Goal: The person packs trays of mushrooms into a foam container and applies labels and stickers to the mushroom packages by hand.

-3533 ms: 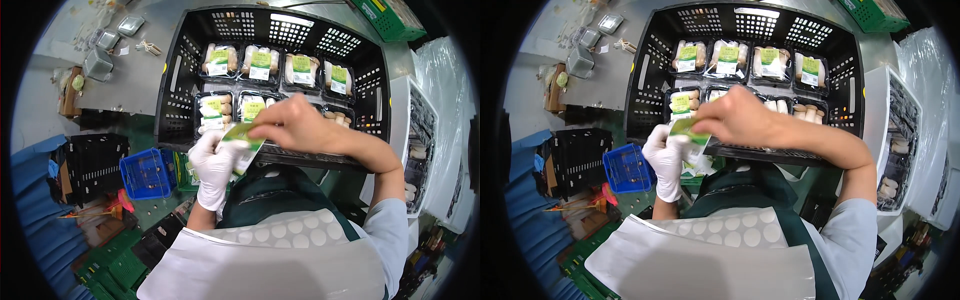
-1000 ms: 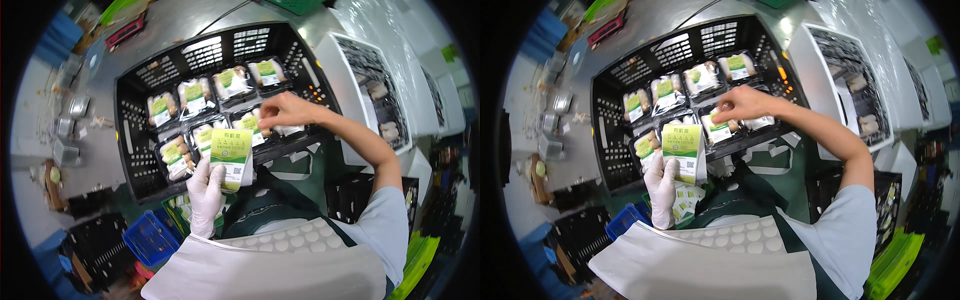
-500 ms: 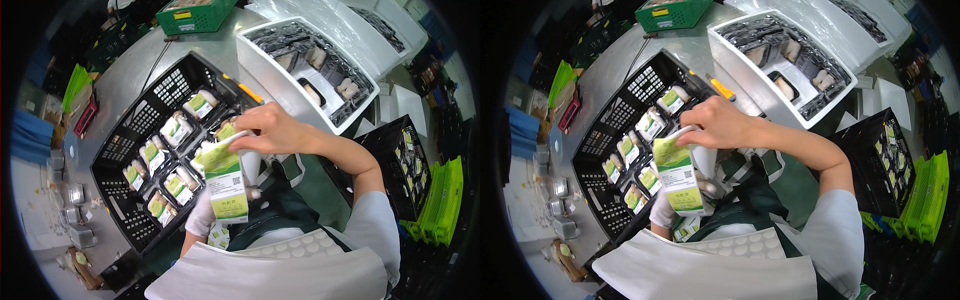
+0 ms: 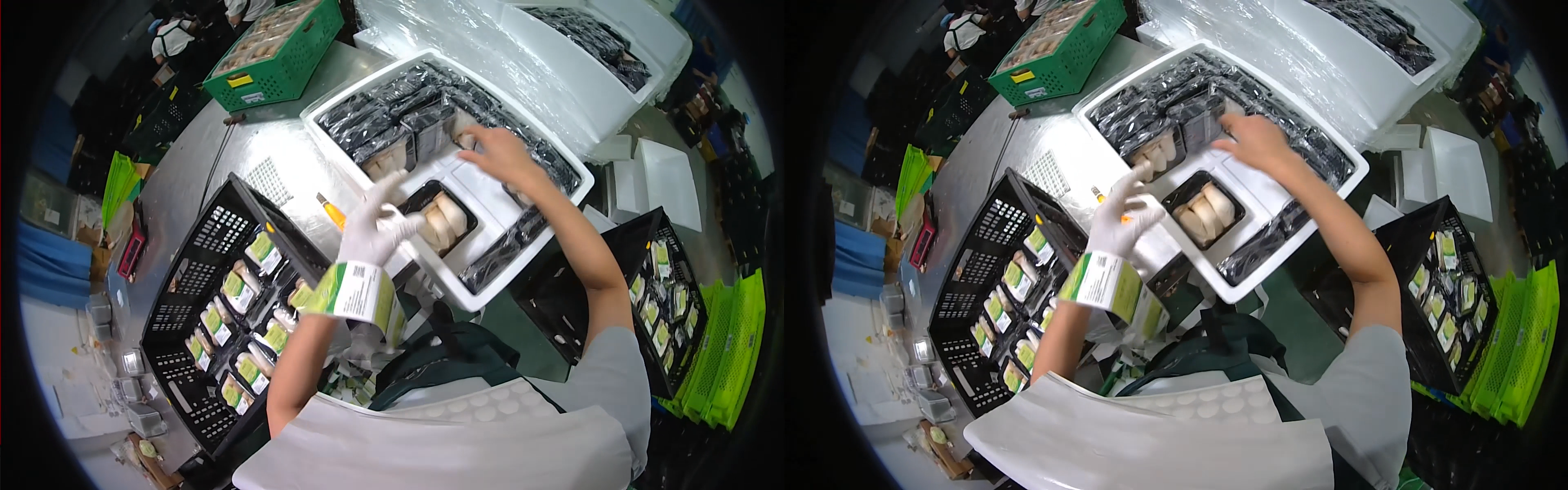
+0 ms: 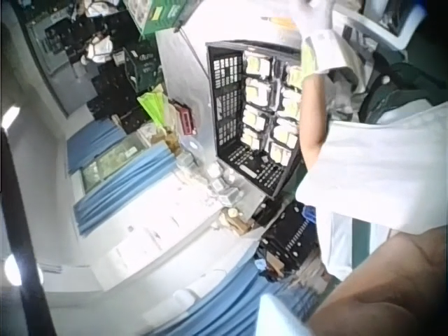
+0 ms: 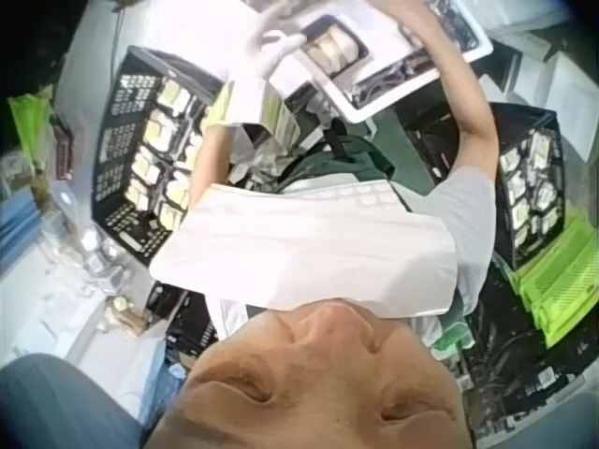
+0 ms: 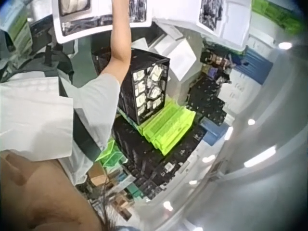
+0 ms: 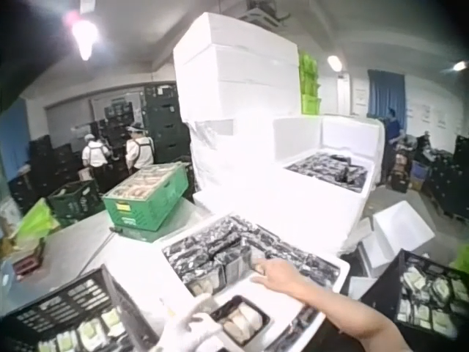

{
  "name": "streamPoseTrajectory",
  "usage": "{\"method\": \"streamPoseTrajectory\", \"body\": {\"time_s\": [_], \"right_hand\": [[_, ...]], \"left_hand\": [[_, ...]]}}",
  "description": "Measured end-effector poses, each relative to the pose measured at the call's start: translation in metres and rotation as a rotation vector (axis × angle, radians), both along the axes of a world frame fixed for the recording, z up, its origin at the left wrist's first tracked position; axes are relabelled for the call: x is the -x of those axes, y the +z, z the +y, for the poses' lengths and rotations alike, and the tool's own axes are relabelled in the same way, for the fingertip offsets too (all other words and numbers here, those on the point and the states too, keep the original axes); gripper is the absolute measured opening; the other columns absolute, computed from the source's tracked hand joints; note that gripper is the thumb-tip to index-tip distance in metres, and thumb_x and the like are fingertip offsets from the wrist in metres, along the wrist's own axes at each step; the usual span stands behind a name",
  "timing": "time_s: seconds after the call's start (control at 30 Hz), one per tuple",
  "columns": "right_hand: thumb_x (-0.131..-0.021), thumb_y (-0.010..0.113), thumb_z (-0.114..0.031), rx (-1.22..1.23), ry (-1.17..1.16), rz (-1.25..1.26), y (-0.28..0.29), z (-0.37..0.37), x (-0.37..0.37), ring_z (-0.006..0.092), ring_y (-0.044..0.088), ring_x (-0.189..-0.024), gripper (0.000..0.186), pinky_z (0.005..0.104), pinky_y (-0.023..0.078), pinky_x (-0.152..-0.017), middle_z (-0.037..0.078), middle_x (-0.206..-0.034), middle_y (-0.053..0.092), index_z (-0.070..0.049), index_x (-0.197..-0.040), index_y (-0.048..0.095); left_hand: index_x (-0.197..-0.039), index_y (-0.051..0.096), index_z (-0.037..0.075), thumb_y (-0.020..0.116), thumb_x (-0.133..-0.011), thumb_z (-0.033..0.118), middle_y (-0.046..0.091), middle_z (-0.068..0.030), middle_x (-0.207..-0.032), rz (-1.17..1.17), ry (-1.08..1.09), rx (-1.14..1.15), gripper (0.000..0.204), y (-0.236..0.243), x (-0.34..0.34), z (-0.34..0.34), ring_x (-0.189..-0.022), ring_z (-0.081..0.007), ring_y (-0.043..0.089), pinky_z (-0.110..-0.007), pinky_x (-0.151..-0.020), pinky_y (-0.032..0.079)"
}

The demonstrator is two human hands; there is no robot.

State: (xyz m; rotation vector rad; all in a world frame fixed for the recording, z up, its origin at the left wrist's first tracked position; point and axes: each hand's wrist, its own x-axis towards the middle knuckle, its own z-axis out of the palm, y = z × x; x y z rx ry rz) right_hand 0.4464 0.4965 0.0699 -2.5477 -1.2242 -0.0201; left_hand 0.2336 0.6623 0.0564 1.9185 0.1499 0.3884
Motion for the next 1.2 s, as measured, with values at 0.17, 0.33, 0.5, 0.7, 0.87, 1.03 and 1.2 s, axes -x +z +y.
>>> {"method": "streamPoseTrajectory", "body": {"time_s": [0.17,0.33,0.5,0.7,0.87,1.03,1.2], "right_hand": [[-0.07,0.07,-0.046,0.074,-0.231,-0.095,-0.064,-0.054,-0.102,0.0339,0.052,-0.106,0.077,0.0437,0.046,-0.083,0.019,-0.111,0.056,-0.004,-0.127,0.04],[-0.07,0.071,-0.043,0.284,-0.258,-0.375,-0.097,-0.039,-0.072,0.0393,0.04,-0.114,0.08,0.0508,0.04,-0.085,0.027,-0.126,0.04,0.001,-0.127,0.037],[-0.069,0.073,-0.035,0.226,-0.246,-0.127,-0.074,-0.039,-0.082,0.0361,0.044,-0.108,0.068,0.0478,0.04,-0.083,0.023,-0.121,0.044,0.0,-0.119,0.045],[-0.06,0.079,-0.024,0.023,0.154,-0.206,-0.06,0.018,-0.106,0.0347,0.043,-0.114,0.075,0.0423,0.038,-0.093,0.021,-0.123,0.044,-0.005,-0.123,0.043],[-0.052,0.083,-0.021,0.154,0.43,-0.414,-0.083,0.095,-0.146,0.0356,0.037,-0.123,0.092,0.0423,0.03,-0.102,0.019,-0.127,0.042,-0.007,-0.13,0.038],[-0.047,0.082,-0.024,0.116,0.525,-0.361,-0.085,0.12,-0.168,0.03,0.043,-0.112,0.096,0.0392,0.036,-0.094,0.016,-0.119,0.047,-0.006,-0.13,0.038],[-0.049,0.078,-0.022,0.081,0.548,-0.445,-0.084,0.105,-0.159,0.0275,0.047,-0.102,0.091,0.0361,0.039,-0.084,0.015,-0.115,0.048,-0.004,-0.129,0.039]], "left_hand": [[-0.13,0.04,0.007,0.073,-0.071,0.034,0.04,-0.0214,-0.133,0.157,0.292,-0.618,0.073,-0.038,-0.11,0.041,-0.117,-0.0353,0.045,-0.039,-0.097,0.039],[-0.136,0.033,0.01,0.072,-0.066,0.039,0.027,-0.0233,-0.14,0.362,0.301,-0.927,0.085,-0.05,-0.166,0.054,-0.129,-0.0383,0.029,-0.047,-0.104,0.028],[-0.142,0.018,0.015,0.075,-0.058,0.045,0.01,-0.0206,-0.147,0.688,0.265,-1.0,0.106,-0.041,-0.191,0.062,-0.136,-0.0372,0.012,-0.06,-0.104,0.017],[-0.133,0.036,0.011,0.07,-0.058,0.043,0.037,-0.0212,-0.132,0.451,0.345,-1.123,0.088,-0.054,-0.182,0.047,-0.118,-0.038,0.038,-0.055,-0.091,0.036],[-0.132,0.038,0.011,0.07,-0.065,0.035,0.041,-0.0214,-0.125,0.369,0.383,-1.26,0.078,-0.069,-0.173,0.037,-0.115,-0.0357,0.041,-0.054,-0.089,0.035],[-0.13,0.041,0.008,0.07,-0.068,0.032,0.042,-0.0248,-0.126,0.361,0.321,-1.307,0.072,-0.076,-0.169,0.04,-0.115,-0.0359,0.04,-0.049,-0.088,0.035],[-0.12,0.048,0.012,0.07,-0.066,0.033,0.047,-0.0211,-0.113,0.351,0.312,-1.296,0.062,-0.068,-0.171,0.038,-0.111,-0.0361,0.042,-0.05,-0.085,0.036]]}}
